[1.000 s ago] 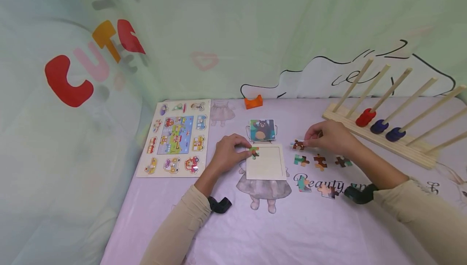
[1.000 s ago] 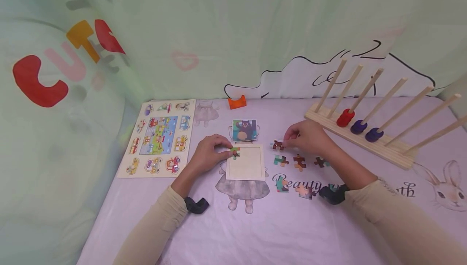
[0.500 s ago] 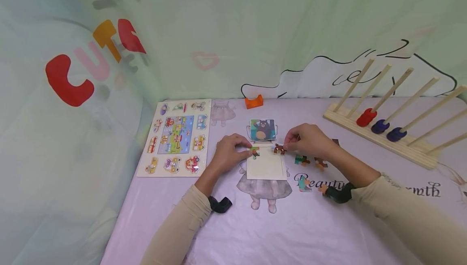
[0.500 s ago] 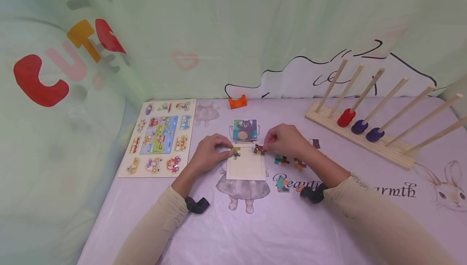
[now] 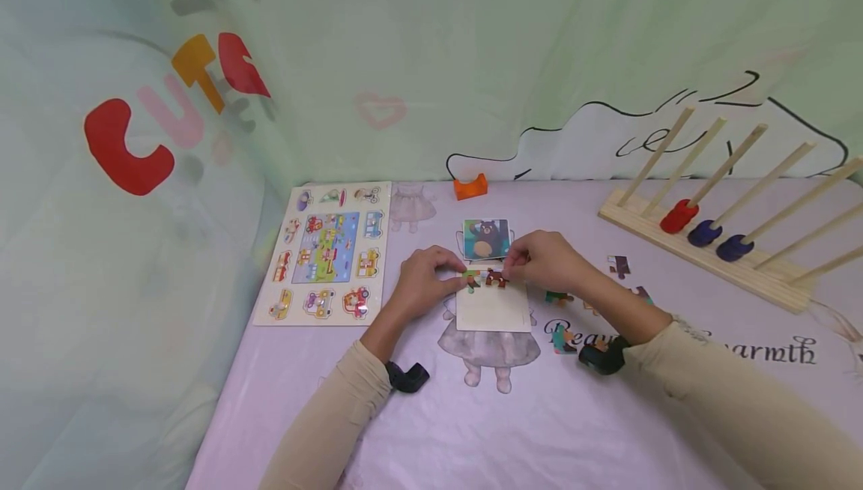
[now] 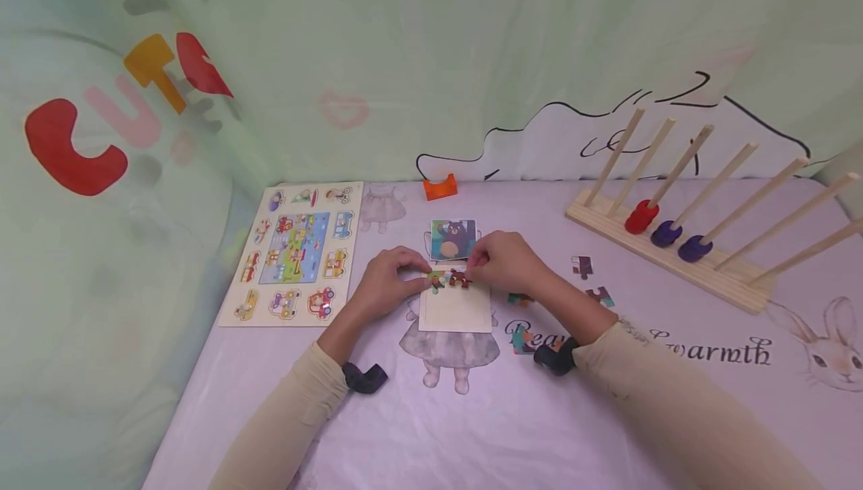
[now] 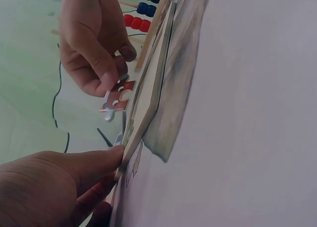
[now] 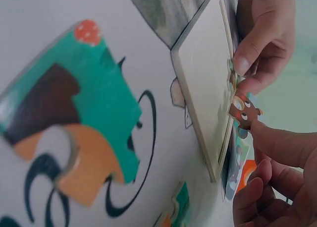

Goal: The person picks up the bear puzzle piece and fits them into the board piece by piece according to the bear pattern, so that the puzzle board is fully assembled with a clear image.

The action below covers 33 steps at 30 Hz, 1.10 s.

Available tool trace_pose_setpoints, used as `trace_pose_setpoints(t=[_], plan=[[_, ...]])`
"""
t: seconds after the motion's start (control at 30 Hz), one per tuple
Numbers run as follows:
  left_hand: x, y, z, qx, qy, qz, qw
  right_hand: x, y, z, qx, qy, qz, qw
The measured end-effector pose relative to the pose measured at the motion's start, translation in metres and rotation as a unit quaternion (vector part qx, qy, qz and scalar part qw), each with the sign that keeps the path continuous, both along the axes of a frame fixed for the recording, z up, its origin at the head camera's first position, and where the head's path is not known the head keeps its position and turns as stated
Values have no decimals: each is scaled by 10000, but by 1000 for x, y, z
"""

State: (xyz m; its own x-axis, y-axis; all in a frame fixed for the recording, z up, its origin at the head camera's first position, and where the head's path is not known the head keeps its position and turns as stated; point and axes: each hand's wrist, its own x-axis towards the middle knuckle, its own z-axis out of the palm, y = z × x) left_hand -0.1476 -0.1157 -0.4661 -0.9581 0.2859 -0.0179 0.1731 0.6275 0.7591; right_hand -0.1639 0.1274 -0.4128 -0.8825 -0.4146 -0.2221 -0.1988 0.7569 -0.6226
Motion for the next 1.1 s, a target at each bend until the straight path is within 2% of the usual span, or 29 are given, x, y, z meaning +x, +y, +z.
trace_pose_setpoints(t=[0.17, 0.67, 1.1], plan=[[-1, -1, 0, -41, 110, -68, 9999, -1, -5, -1, 20, 182, 99, 9998], [0, -1, 1, -22, 140, -72, 9999, -1, -15, -4, 163, 248, -43, 9995], [-1, -1, -1, -7, 102, -76, 9999, 2, -22, -10, 534, 327, -379, 9973]])
